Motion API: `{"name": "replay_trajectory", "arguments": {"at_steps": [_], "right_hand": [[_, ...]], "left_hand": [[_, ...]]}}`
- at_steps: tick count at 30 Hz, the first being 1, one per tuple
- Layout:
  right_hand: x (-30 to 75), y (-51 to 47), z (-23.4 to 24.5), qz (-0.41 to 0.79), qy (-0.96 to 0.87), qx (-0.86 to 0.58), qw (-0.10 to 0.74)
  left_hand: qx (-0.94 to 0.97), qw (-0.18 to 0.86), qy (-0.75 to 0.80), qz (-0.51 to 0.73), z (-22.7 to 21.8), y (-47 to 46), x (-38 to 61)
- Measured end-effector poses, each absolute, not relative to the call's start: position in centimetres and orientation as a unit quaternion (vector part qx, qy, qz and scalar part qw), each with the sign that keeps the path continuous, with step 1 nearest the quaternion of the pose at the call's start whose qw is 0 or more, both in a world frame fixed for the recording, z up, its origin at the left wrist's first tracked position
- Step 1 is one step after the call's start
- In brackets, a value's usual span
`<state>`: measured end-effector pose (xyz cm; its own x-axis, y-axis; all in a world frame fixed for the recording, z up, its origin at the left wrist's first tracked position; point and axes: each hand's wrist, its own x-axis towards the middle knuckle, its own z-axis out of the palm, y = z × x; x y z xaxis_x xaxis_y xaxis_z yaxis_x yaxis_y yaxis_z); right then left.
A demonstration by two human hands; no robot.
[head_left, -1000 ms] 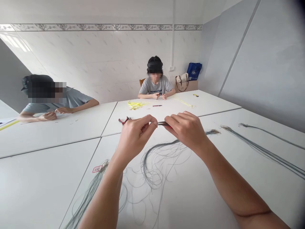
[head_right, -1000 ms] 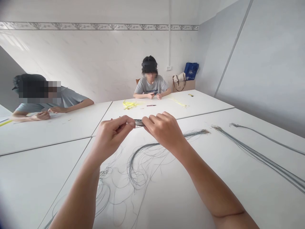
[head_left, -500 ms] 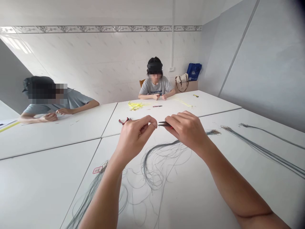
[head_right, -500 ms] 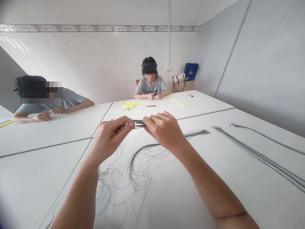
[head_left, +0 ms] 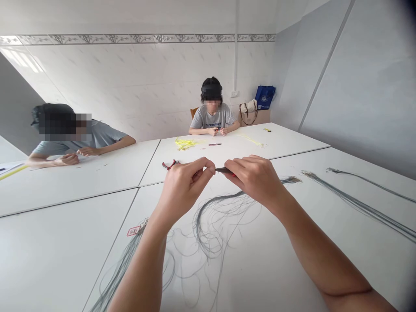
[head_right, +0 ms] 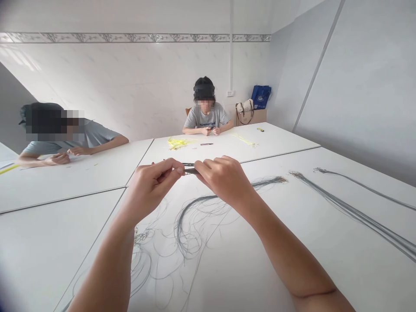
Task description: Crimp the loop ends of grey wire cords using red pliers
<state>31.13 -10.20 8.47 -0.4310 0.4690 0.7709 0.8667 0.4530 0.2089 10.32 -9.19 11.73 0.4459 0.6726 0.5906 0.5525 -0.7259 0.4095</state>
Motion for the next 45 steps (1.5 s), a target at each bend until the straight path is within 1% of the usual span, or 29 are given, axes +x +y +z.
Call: {"name": "replay_trajectory", "arguments": {"at_steps": [5,15,18,21,22,24,28,31,33,35,39,45], "right_hand": [[31.1,-10.2,8.4,-0.310,-0.788,-0.417,0.331],[31.0,-10.0,8.3,-0.294,-0.796,-0.420,0.322],[31.1,-9.9,8.3,-0.292,-0.796,-0.422,0.320],[31.2,-9.8,8.3,-0.269,-0.796,-0.433,0.325],[31.2,-9.8,8.3,-0.245,-0.796,-0.440,0.336],[31.2,-9.7,8.3,-0.160,-0.795,-0.445,0.380],[30.7,-9.7,8.5,0.109,-0.761,-0.406,0.493],[30.2,-9.9,8.5,0.299,-0.714,-0.355,0.525],[29.9,-10.0,8.4,0.363,-0.687,-0.329,0.537],[29.6,-10.2,8.4,0.374,-0.671,-0.319,0.555],[29.3,-10.5,8.5,0.330,-0.666,-0.329,0.582],[29.5,-10.9,8.9,0.259,-0.700,-0.347,0.568]], "left_hand": [[0.845,0.073,0.367,0.382,11.7,-9.0,10.3],[0.838,0.006,0.367,0.404,11.4,-9.0,10.5],[0.833,0.015,0.373,0.408,11.4,-9.0,10.6],[0.825,0.053,0.383,0.413,11.5,-8.8,10.6],[0.822,0.068,0.387,0.413,11.5,-8.7,10.6],[0.815,0.094,0.391,0.417,11.5,-8.6,10.5],[0.808,0.117,0.372,0.441,11.6,-8.8,10.6],[0.805,0.107,0.357,0.462,11.5,-9.0,10.8],[0.803,0.095,0.349,0.473,11.4,-9.1,11.0],[0.804,0.085,0.342,0.478,11.3,-9.1,11.1],[0.813,0.075,0.331,0.472,11.2,-9.1,11.1],[0.823,0.073,0.325,0.459,11.2,-9.4,11.0]]}}
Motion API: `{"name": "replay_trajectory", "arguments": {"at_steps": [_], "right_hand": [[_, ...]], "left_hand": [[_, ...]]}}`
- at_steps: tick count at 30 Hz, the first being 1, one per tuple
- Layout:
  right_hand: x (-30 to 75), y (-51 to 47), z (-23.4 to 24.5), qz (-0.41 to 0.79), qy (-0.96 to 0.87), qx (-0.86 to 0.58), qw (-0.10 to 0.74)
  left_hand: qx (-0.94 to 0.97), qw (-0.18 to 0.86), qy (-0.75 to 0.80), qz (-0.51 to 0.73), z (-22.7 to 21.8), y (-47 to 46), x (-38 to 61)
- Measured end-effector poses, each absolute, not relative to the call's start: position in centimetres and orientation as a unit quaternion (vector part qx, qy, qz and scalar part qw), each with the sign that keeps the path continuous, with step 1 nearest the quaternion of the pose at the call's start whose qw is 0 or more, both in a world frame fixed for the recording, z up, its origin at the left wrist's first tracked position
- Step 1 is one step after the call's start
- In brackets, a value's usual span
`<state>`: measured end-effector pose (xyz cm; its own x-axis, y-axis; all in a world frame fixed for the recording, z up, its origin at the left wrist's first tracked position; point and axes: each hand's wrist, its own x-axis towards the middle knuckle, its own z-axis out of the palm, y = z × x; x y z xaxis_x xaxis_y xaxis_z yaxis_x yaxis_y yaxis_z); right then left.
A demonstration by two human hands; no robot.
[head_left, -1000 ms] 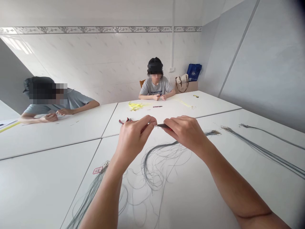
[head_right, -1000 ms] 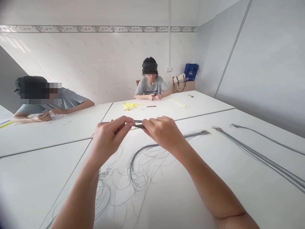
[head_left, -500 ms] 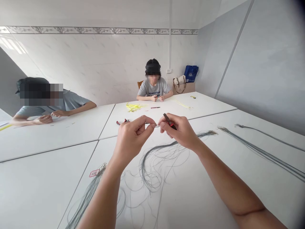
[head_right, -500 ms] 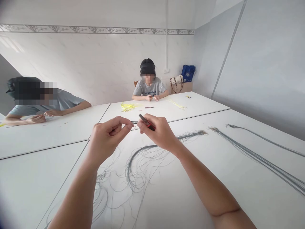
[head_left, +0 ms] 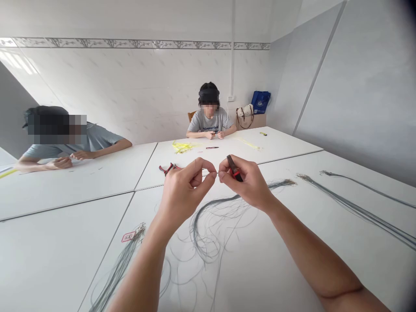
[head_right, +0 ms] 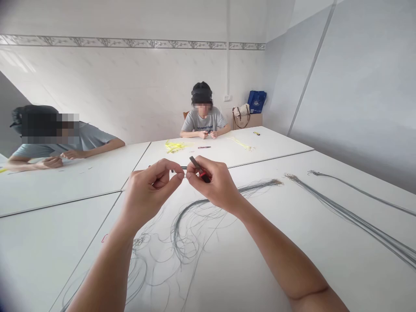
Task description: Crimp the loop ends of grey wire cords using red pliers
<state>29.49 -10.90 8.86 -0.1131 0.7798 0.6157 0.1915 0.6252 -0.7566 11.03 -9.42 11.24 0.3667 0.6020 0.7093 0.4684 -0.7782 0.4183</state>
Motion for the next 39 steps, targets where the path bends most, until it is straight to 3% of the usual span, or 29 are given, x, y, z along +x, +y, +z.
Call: {"name": "replay_trajectory", "arguments": {"at_steps": [9,15,19,23,27,34,39], "right_hand": [[30.3,-10.2,9.0,0.214,-0.724,-0.350,0.555],[34.1,-7.2,8.6,0.060,-0.679,-0.450,0.577],[38.1,-5.7,8.2,-0.062,-0.634,-0.541,0.550],[43.1,-4.2,6.5,-0.092,-0.588,-0.649,0.474],[47.9,-3.0,3.3,-0.105,-0.559,-0.761,0.313],[53.6,-4.1,-2.2,-0.035,-0.578,-0.798,0.165],[55.3,-5.0,-4.5,-0.016,-0.573,-0.814,0.096]], "left_hand": [[0.823,0.099,0.343,0.442,11.4,-9.2,11.1],[0.823,0.085,0.417,0.377,11.8,-8.1,9.9],[0.814,0.058,0.460,0.349,12.1,-7.6,9.1],[0.832,0.078,0.486,0.257,12.3,-7.2,8.2],[0.865,0.094,0.470,0.149,11.6,-6.3,7.2],[0.858,0.202,0.472,0.006,9.8,-4.6,7.8],[0.838,0.227,0.497,0.001,8.4,-2.6,7.3]]}}
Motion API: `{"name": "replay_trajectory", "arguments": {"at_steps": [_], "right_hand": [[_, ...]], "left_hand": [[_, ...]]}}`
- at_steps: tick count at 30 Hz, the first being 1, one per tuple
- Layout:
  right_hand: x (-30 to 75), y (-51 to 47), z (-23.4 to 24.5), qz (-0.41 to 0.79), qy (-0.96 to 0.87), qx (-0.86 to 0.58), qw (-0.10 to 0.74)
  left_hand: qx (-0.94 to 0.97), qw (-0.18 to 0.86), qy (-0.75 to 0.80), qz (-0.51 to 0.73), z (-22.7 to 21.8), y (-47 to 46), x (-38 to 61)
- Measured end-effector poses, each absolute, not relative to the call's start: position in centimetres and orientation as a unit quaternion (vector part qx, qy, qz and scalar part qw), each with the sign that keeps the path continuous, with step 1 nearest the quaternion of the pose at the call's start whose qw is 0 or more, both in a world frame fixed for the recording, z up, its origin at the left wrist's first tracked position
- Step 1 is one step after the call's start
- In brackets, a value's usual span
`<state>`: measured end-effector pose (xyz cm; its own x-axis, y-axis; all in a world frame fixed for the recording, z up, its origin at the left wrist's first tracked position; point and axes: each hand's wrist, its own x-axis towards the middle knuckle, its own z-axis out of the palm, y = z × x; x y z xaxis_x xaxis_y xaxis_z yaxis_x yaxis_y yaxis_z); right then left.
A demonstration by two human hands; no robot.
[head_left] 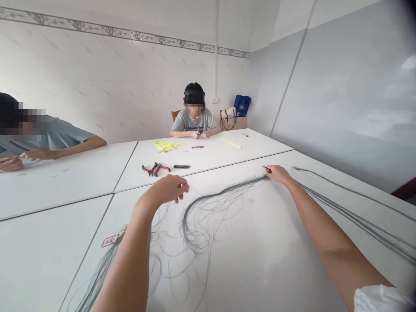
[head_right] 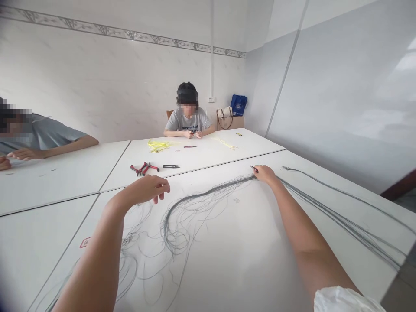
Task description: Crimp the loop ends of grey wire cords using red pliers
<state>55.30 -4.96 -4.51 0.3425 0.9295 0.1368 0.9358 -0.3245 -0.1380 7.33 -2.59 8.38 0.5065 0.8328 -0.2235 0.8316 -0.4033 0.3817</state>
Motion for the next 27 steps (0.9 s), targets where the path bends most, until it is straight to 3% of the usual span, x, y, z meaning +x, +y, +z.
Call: {"name": "replay_trajectory", "arguments": {"at_steps": [6,11,19,27], "right_hand": [[56.1,-5.4,-5.4,-0.021,-0.550,-0.832,0.062],[56.2,-5.7,-5.3,-0.027,-0.542,-0.836,0.082],[53.8,-4.7,-3.8,-0.038,-0.542,-0.813,0.210],[45.3,-3.9,-0.9,0.003,-0.664,-0.671,0.331]], "left_hand": [[0.776,0.128,0.617,-0.020,6.5,1.4,3.2],[0.734,0.084,0.673,-0.042,4.8,3.2,-0.1],[0.706,0.068,0.698,-0.098,1.4,4.4,-1.8],[0.718,0.102,0.682,-0.092,0.4,4.0,-1.5]]}}
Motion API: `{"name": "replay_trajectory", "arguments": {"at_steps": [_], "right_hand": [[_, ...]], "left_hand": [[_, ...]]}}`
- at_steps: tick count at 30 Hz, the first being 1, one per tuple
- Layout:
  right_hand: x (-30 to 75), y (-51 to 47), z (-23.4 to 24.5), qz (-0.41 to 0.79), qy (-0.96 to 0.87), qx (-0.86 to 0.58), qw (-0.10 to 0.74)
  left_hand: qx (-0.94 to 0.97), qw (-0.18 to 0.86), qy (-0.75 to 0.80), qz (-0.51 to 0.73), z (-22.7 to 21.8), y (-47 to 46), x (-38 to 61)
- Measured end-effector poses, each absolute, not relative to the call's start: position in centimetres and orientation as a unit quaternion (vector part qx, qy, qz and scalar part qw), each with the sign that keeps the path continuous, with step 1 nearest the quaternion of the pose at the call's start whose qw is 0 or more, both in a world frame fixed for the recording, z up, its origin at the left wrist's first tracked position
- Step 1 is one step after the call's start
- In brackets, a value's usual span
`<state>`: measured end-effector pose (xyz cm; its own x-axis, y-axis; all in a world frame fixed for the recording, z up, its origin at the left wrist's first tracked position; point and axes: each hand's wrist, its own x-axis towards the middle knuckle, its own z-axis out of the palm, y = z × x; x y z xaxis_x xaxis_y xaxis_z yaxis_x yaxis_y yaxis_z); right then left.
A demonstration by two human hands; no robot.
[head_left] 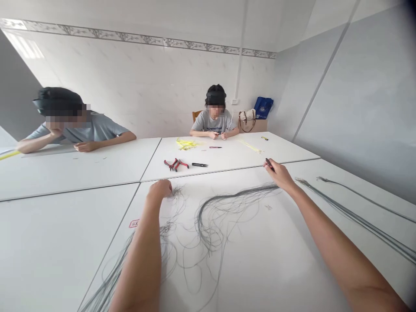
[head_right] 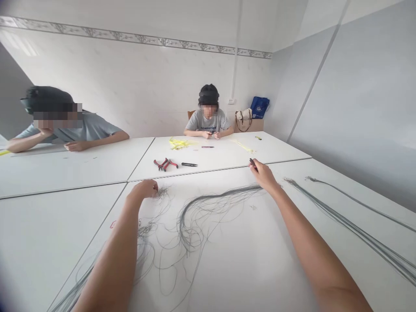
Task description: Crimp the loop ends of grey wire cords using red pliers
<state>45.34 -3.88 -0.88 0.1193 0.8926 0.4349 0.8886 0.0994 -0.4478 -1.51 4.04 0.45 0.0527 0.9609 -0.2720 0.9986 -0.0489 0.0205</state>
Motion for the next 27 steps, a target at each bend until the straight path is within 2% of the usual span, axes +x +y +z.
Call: {"name": "replay_trajectory", "arguments": {"at_steps": [6,12,22,27], "right_hand": [[38.2,-4.3,1.6,0.040,-0.739,-0.568,0.359],[31.9,-5.8,3.9,0.073,-0.775,-0.491,0.392],[25.8,-7.6,5.1,0.220,-0.763,-0.393,0.464],[25.1,-7.8,4.9,0.271,-0.735,-0.392,0.483]], "left_hand": [[0.723,0.093,0.683,-0.038,0.1,4.2,-1.3],[0.725,0.153,0.670,0.040,0.2,3.9,-0.4],[0.736,0.380,0.470,0.305,7.4,0.4,2.0],[0.710,0.451,0.412,0.351,10.1,-2.5,3.8]]}}
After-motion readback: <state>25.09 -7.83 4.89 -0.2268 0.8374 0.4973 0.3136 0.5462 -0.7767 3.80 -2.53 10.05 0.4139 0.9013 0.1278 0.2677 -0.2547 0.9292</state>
